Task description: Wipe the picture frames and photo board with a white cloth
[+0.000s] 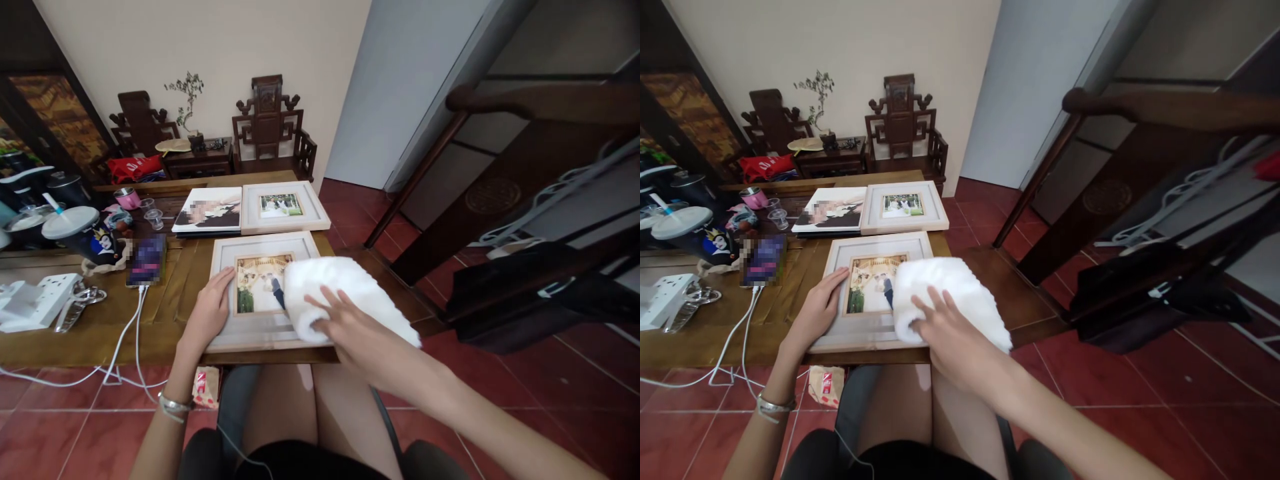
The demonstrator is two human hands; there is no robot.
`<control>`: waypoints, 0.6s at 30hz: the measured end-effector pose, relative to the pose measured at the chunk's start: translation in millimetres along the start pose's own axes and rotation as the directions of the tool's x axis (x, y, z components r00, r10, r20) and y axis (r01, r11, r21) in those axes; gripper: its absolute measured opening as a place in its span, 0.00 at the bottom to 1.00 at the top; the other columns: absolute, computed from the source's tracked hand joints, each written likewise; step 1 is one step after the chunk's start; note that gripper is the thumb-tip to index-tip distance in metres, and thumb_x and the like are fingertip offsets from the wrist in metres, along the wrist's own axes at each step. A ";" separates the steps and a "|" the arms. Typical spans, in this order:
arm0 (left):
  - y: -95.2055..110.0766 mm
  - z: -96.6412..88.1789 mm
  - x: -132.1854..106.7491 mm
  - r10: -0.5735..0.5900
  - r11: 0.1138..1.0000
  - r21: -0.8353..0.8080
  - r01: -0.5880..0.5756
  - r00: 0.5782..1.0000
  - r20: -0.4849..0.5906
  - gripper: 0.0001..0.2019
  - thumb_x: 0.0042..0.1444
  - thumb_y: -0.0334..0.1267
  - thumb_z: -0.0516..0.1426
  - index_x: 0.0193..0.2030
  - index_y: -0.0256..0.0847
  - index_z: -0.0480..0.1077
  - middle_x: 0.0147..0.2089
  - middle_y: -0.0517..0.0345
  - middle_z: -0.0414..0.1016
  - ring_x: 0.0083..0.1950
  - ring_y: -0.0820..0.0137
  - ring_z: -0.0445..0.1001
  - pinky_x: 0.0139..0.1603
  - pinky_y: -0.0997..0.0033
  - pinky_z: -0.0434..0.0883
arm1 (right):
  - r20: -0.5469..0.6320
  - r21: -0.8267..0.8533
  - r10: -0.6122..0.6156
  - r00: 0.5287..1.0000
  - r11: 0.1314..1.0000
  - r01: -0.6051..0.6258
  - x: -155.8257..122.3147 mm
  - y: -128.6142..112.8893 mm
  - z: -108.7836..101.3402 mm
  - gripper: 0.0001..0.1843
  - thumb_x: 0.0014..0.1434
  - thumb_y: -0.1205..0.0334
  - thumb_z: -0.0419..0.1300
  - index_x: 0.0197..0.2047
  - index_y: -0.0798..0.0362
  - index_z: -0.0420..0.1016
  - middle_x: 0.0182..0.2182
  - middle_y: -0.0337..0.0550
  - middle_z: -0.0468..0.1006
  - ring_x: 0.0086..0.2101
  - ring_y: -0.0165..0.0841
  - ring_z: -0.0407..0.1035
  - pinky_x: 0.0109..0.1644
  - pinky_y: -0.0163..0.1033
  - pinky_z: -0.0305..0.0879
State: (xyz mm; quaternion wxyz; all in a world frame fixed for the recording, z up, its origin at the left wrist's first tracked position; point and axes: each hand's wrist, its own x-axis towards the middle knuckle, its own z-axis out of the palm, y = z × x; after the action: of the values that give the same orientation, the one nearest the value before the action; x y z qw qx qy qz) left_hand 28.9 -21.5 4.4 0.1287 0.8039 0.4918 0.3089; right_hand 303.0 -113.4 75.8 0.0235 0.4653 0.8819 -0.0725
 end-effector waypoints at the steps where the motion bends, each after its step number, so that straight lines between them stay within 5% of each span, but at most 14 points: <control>1: -0.1 0.1 -0.1 -0.001 1.000 -0.001 0.001 1.000 0.001 0.21 0.64 0.31 0.45 0.59 0.34 0.68 0.64 0.44 0.68 0.67 0.63 0.64 0.70 0.55 0.59 | 0.016 0.036 -0.022 1.000 0.999 0.021 -9.8 -6.0 -1.1 0.30 0.46 0.84 0.50 0.50 0.58 0.78 0.64 0.58 0.63 0.65 0.55 0.50 0.65 0.61 0.53; 6: -1.4 0.2 -0.8 -0.007 1.000 0.007 0.007 1.000 0.019 0.21 0.63 0.30 0.45 0.61 0.36 0.67 0.65 0.45 0.67 0.68 0.63 0.63 0.69 0.53 0.60 | 0.018 0.140 -0.048 0.999 0.989 0.045 -10.9 -24.1 1.2 0.31 0.44 0.82 0.52 0.50 0.54 0.78 0.64 0.56 0.62 0.64 0.55 0.51 0.65 0.62 0.54; 14: -1.2 -1.5 -0.5 0.008 1.000 0.010 -0.009 0.999 0.042 0.21 0.64 0.31 0.45 0.61 0.33 0.67 0.65 0.43 0.67 0.67 0.63 0.64 0.70 0.54 0.59 | -0.246 -0.066 0.096 0.965 0.991 -0.116 95.6 25.7 3.2 0.32 0.50 0.83 0.50 0.57 0.60 0.72 0.68 0.57 0.54 0.66 0.56 0.44 0.65 0.64 0.46; 18: -0.7 -1.9 -0.6 0.007 1.000 -0.020 -0.006 1.000 0.013 0.20 0.64 0.31 0.45 0.59 0.35 0.68 0.64 0.45 0.69 0.66 0.63 0.65 0.69 0.54 0.60 | -0.240 -0.131 0.091 0.966 0.983 -0.125 129.1 45.9 3.1 0.30 0.53 0.81 0.51 0.59 0.59 0.71 0.69 0.59 0.52 0.66 0.60 0.44 0.65 0.66 0.43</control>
State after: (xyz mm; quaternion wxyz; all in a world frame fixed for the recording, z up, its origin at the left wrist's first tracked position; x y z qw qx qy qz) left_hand 27.1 -21.9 5.3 0.1391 0.8062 0.4851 0.3089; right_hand 267.7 17.2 53.8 -0.0425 0.5151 0.8547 0.0484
